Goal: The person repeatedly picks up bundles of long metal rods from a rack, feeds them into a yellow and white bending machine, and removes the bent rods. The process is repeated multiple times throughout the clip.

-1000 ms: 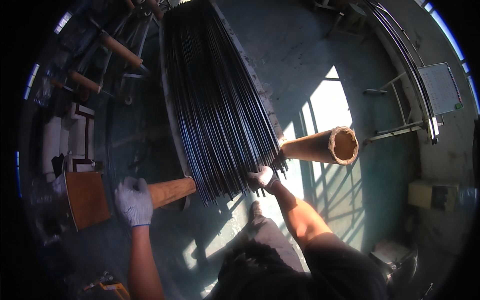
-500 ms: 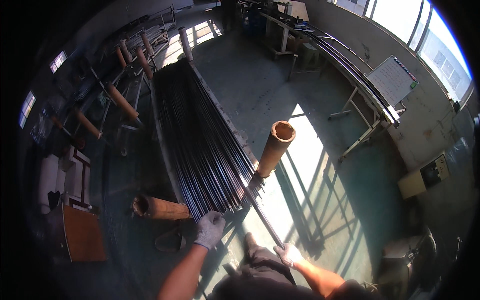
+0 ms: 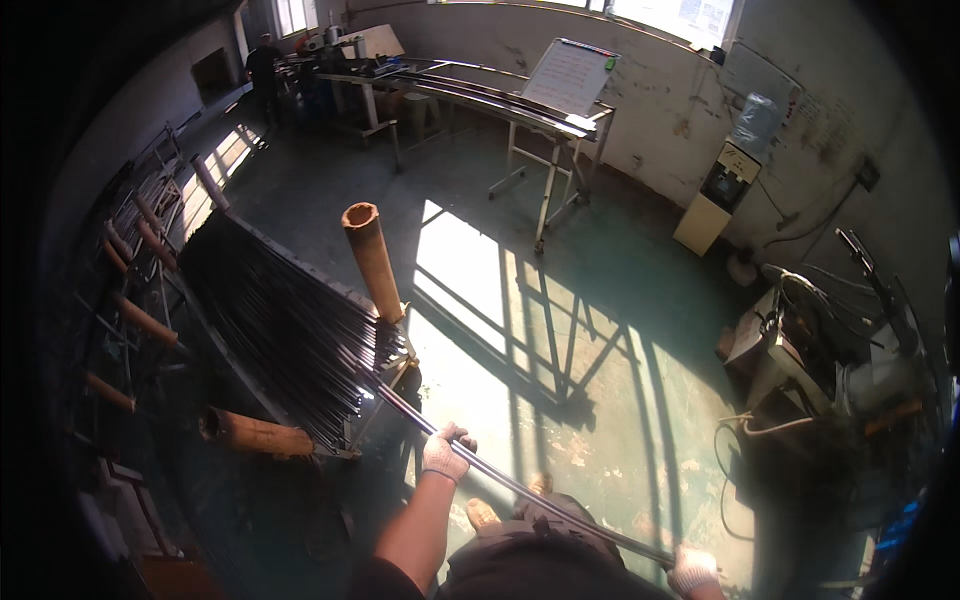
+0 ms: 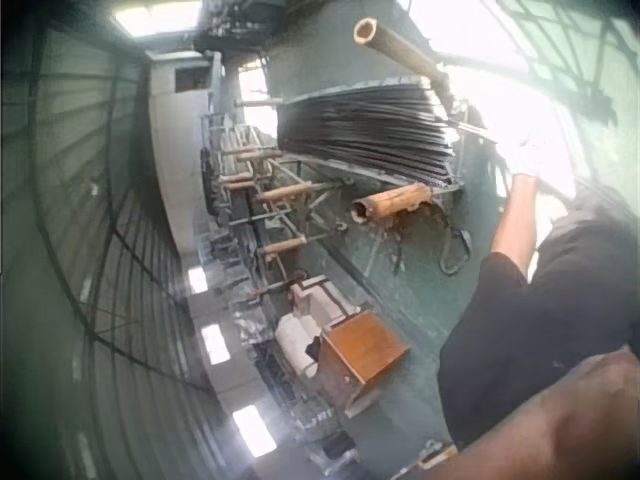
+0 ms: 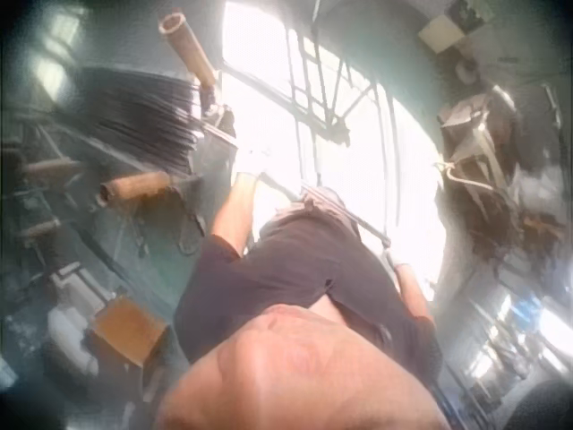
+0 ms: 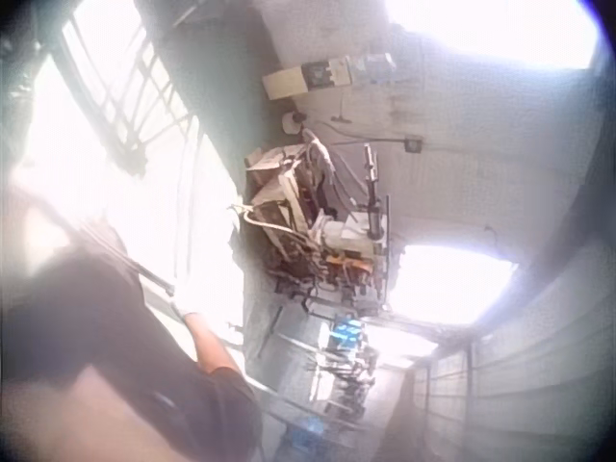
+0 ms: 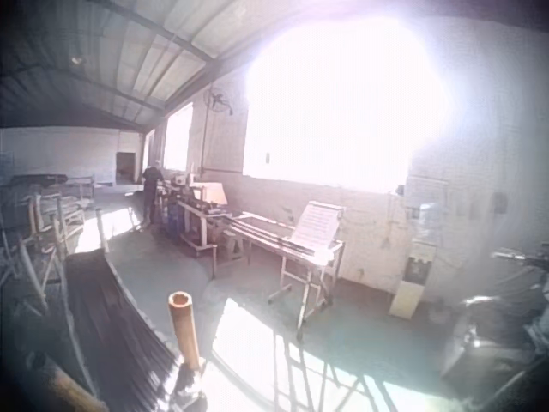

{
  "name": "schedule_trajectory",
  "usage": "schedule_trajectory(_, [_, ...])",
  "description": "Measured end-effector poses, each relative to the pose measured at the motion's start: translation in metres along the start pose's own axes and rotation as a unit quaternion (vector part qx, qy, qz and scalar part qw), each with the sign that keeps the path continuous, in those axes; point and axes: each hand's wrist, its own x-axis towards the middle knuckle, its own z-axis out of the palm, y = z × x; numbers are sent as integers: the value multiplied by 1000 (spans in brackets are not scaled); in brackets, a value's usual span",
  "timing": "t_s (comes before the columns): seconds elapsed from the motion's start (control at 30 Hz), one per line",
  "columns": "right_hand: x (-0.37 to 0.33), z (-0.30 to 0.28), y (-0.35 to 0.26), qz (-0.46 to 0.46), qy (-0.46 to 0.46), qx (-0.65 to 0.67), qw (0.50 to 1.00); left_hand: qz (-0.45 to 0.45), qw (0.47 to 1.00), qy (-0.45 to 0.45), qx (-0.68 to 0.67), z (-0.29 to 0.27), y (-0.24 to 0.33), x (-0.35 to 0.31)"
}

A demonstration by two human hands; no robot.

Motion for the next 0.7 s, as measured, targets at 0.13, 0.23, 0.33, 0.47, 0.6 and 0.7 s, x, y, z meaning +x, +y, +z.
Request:
schedule_trajectory(0.13, [-6,15,17,-55,282,27,957,18,996,-64,52,12,-55,-58])
schedule_trajectory(0.23, [0,23,95,-8,275,20,961,-3,980,-154,124,28,-109,-98])
schedule_trajectory(0.33, [-2,52,215,49,287,50,955,21,928,-323,183,36,-167,-129])
schedule_trajectory(0.47, [-43,112,413,171,372,76,909,92,887,-369,263,99,-185,-155])
schedule_trajectory(0.6, [-77,154,543,515,395,130,750,116,841,-426,312,171,-278,-202])
schedule_trajectory(0.7, [-65,153,548,460,485,689,279,174,762,-456,425,193,-437,-249])
